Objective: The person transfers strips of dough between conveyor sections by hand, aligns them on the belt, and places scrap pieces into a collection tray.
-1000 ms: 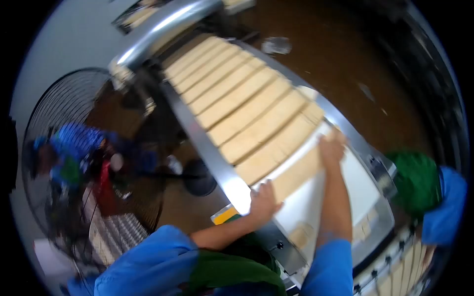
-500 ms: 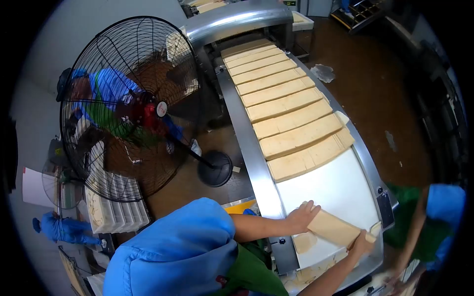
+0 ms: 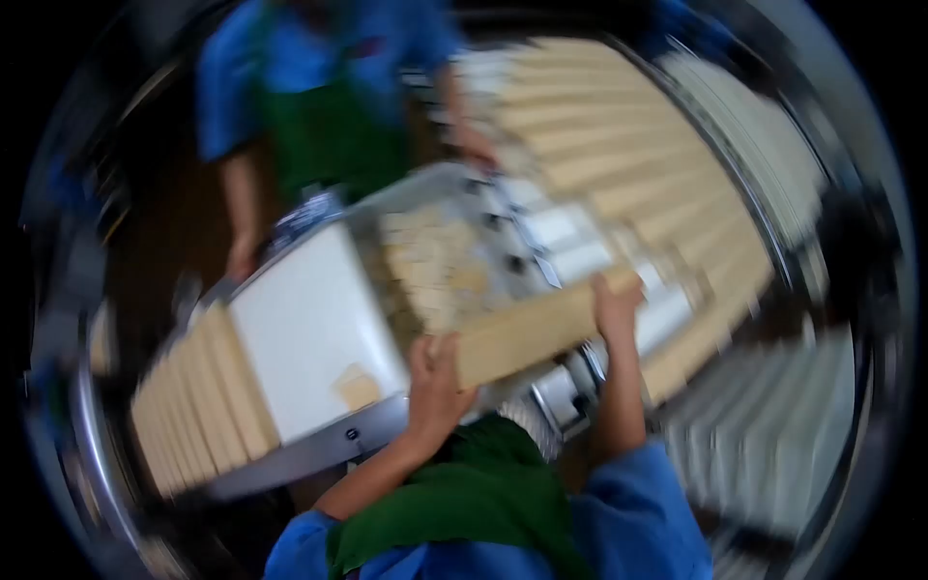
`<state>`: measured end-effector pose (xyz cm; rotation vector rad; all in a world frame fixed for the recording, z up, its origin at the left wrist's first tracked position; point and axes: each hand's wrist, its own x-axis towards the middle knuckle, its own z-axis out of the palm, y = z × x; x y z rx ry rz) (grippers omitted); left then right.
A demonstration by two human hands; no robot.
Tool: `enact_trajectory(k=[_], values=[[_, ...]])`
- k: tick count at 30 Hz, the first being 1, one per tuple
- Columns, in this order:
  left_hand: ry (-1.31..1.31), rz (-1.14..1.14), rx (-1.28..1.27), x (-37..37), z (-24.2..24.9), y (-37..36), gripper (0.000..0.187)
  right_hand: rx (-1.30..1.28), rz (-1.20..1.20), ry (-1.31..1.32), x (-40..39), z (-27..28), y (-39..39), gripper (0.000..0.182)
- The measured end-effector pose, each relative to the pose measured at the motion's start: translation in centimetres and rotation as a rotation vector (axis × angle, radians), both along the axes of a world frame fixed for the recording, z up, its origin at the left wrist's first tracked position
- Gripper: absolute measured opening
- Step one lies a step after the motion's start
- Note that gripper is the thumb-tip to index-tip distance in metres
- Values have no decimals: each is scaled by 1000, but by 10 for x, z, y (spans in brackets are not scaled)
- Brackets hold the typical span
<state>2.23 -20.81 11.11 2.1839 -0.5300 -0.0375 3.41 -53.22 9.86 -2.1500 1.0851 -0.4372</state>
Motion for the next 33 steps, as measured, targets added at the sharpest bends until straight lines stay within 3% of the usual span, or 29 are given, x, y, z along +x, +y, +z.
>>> enact_trajectory(k=[2,4,5,9,14,16,17,24,26,28,33], values=[[34,-128,4,1,11,-20,82,-30,-113,76,-4,18,-7,76],[-48,-74,-3,13,22,-38,80,54,-165,100,1,39,-13,78],[-66,-134,12,-4,21,-78,80,75,-222,81,-29,27,-60,78],[25,-259,52,-12,31,-104,77,119,-99,168,-48,9,-100,77],[162,-448,71,-14,34,-133,72,-103,167,663,-38,14,-169,63],[192,-595,32,-14,32,-148,69,-126,81,630,-28,5,-190,62],[182,-595,39,-13,31,-155,69,-152,-6,603,-24,-1,-197,61],[189,-563,34,-10,17,-185,58,-40,33,630,-17,1,-218,60],[169,-547,54,-9,14,-193,56,-121,-32,581,-17,3,-218,58],[369,-553,-2,-8,9,-203,55,-149,-60,544,-17,-4,-225,56],[269,-588,15,-1,-12,-239,51,-228,-117,560,-14,16,-226,57]])
